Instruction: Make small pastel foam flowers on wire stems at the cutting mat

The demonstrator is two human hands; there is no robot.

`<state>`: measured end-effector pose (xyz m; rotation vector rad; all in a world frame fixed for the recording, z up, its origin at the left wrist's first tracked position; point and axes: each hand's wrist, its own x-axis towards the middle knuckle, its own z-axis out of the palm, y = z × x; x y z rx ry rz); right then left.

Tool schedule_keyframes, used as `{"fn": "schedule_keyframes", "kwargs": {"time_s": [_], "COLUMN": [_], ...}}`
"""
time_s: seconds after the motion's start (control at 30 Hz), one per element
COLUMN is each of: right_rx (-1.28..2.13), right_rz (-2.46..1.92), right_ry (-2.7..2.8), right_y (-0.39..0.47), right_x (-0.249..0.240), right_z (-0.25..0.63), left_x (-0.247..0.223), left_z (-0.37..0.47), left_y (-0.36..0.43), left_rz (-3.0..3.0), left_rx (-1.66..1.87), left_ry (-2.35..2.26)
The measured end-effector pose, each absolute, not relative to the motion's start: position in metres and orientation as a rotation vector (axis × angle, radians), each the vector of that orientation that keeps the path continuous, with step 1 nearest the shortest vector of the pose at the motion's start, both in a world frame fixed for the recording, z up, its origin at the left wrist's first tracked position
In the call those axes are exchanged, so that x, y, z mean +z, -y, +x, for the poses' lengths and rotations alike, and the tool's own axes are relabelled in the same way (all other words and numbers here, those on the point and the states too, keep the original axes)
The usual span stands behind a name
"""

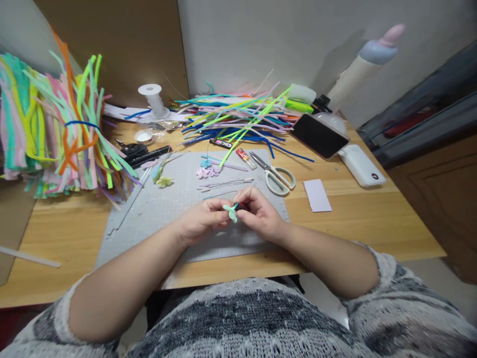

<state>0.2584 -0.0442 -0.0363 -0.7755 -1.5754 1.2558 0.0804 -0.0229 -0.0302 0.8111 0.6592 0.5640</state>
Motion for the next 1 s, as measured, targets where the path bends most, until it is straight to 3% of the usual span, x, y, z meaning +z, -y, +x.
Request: {"fn": "schedule_keyframes", "kwargs": {"time_s": [0.8,1.0], "right_rx": [1.289,1.340], "right_rz": [-0.736,-0.756], "right_ry": [1.589,1.392], "right_y": [0.045,0.043], "right_x": [-0.038,-0.044], "right_z": [0.261,0.261], "left_x": [-0.031,-0.017], "left_z": [0.081,0.054], "left_y": [0.024,-0.005], "left_rz": [0.825,0.918], "left_rx": [0.525,0.799], "left_ry": [-0.599,-0.782]}}
